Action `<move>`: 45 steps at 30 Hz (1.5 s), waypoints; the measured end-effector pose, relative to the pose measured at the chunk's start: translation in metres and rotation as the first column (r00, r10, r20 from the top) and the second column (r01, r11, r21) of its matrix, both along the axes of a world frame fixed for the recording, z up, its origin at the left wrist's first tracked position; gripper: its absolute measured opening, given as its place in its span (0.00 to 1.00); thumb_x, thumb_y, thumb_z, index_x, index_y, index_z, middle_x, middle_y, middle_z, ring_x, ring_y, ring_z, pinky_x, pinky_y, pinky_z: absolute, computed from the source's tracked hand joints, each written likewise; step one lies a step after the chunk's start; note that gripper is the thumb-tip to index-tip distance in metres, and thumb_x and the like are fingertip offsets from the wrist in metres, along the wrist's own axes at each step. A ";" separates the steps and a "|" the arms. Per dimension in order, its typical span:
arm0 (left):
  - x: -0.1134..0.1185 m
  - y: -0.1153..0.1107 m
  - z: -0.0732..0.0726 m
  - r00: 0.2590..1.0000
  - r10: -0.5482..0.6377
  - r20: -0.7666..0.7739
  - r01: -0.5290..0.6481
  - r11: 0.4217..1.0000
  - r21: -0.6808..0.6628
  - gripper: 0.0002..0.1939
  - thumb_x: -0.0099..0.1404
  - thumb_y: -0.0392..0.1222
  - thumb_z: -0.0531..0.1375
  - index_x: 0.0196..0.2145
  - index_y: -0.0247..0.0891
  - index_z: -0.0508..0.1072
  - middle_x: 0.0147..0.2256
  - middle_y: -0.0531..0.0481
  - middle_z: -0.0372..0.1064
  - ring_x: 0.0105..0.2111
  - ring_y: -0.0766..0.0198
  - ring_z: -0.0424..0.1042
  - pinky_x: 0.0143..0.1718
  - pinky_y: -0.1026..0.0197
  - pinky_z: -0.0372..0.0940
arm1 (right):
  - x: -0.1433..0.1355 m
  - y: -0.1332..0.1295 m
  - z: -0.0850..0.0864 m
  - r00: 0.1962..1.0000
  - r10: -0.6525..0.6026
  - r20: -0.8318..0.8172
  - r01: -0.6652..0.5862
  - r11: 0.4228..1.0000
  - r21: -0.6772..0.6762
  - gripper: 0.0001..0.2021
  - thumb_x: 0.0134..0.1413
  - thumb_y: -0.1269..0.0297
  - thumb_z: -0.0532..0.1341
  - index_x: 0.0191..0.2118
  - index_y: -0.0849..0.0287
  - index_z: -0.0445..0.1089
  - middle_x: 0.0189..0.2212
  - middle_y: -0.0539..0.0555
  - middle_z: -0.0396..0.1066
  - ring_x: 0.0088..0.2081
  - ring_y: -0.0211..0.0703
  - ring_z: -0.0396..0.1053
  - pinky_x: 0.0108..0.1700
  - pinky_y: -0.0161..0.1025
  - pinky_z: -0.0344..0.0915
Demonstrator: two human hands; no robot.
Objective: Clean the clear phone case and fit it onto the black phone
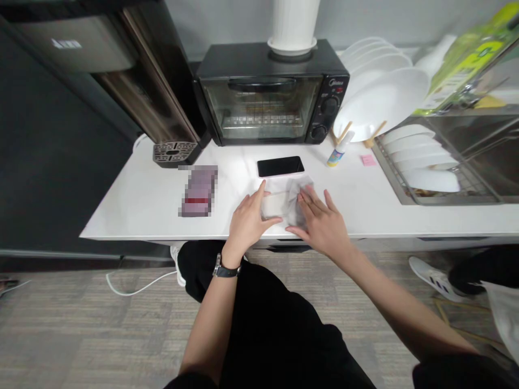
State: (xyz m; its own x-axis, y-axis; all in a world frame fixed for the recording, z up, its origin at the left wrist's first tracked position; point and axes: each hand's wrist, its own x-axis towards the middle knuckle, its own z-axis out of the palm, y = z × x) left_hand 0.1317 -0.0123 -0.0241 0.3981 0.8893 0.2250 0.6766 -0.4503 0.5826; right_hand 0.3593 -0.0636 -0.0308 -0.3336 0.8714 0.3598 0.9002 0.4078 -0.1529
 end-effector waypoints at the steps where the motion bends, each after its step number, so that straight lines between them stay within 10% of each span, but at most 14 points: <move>1: 0.000 0.000 0.000 1.000 0.008 -0.013 -0.008 1.000 0.000 0.57 0.64 0.46 0.73 0.78 0.46 0.43 0.65 0.42 0.72 0.64 0.45 0.72 0.68 0.40 0.65 | -0.013 0.000 -0.002 0.999 0.040 -0.009 -0.040 0.999 -0.003 0.49 0.68 0.31 0.53 0.71 0.79 0.61 0.71 0.78 0.60 0.75 0.71 0.54 0.75 0.71 0.50; 7: -0.001 0.000 -0.002 0.996 0.029 -0.087 -0.028 1.000 0.005 0.47 0.71 0.38 0.64 0.78 0.43 0.43 0.65 0.40 0.71 0.63 0.49 0.74 0.67 0.44 0.66 | -0.055 0.012 -0.003 0.941 0.321 -0.104 -0.328 0.943 -0.057 0.53 0.62 0.26 0.54 0.71 0.75 0.62 0.71 0.74 0.62 0.73 0.63 0.60 0.75 0.60 0.58; 12: 0.003 -0.001 0.003 0.999 0.026 -0.036 -0.026 1.000 0.010 0.60 0.63 0.51 0.74 0.78 0.48 0.41 0.64 0.45 0.73 0.63 0.46 0.73 0.67 0.42 0.66 | 0.014 0.013 0.001 0.995 0.093 -0.029 -0.095 0.994 -0.052 0.43 0.71 0.35 0.52 0.74 0.69 0.59 0.71 0.70 0.62 0.73 0.64 0.61 0.72 0.65 0.61; 20: 0.001 0.003 -0.004 0.998 0.027 -0.050 -0.026 1.000 0.008 0.49 0.70 0.39 0.65 0.78 0.47 0.42 0.64 0.41 0.72 0.62 0.49 0.74 0.66 0.42 0.67 | -0.060 0.009 -0.001 0.953 0.246 -0.177 -0.266 0.959 -0.095 0.47 0.64 0.32 0.60 0.72 0.69 0.61 0.70 0.72 0.64 0.73 0.62 0.61 0.75 0.61 0.58; 27: 0.003 -0.001 0.003 1.000 0.027 0.002 -0.027 1.000 0.011 0.60 0.62 0.50 0.75 0.78 0.51 0.42 0.64 0.46 0.73 0.62 0.46 0.73 0.67 0.41 0.66 | 0.013 0.006 0.000 0.999 -0.012 -0.051 0.010 0.999 -0.048 0.41 0.71 0.38 0.56 0.75 0.68 0.58 0.71 0.71 0.62 0.74 0.66 0.58 0.73 0.70 0.56; 31: 0.002 0.000 0.002 1.000 0.015 -0.018 -0.015 1.000 0.001 0.54 0.66 0.43 0.72 0.78 0.48 0.44 0.64 0.44 0.72 0.62 0.47 0.74 0.67 0.42 0.66 | -0.025 0.003 -0.002 0.981 0.158 -0.110 -0.165 0.985 -0.056 0.44 0.68 0.37 0.59 0.72 0.72 0.61 0.71 0.73 0.61 0.74 0.65 0.58 0.75 0.65 0.55; 36: -0.003 0.001 -0.004 0.997 0.016 -0.076 -0.013 0.999 0.039 0.50 0.69 0.37 0.66 0.78 0.44 0.43 0.66 0.39 0.70 0.62 0.46 0.74 0.66 0.43 0.67 | -0.044 0.012 0.006 0.849 0.317 -0.423 -0.412 0.898 -0.153 0.19 0.77 0.56 0.53 0.61 0.54 0.76 0.63 0.55 0.76 0.66 0.49 0.72 0.70 0.53 0.67; 42: -0.002 0.001 -0.003 1.000 0.007 -0.019 -0.007 1.000 0.011 0.62 0.63 0.49 0.75 0.78 0.50 0.36 0.64 0.43 0.73 0.63 0.45 0.74 0.67 0.39 0.66 | 0.001 0.025 0.004 0.554 -0.154 -0.818 -0.024 0.979 -0.201 0.18 0.74 0.51 0.56 0.53 0.55 0.77 0.46 0.58 0.84 0.46 0.53 0.82 0.49 0.50 0.80; 45: -0.002 0.001 -0.002 0.999 0.022 -0.023 -0.021 0.999 0.026 0.63 0.63 0.48 0.75 0.78 0.52 0.35 0.65 0.45 0.72 0.63 0.45 0.74 0.71 0.37 0.62 | 0.007 0.025 0.000 0.622 -0.189 -0.760 0.143 0.981 -0.127 0.21 0.71 0.52 0.59 0.63 0.54 0.69 0.60 0.63 0.77 0.59 0.57 0.77 0.58 0.57 0.76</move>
State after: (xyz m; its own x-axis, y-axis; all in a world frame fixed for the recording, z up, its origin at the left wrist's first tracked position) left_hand 0.1299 -0.0115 -0.0262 0.3842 0.8919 0.2384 0.6998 -0.4498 0.5550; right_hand 0.3668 -0.0389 -0.0306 0.1944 0.9077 0.3719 0.5006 0.2343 -0.8334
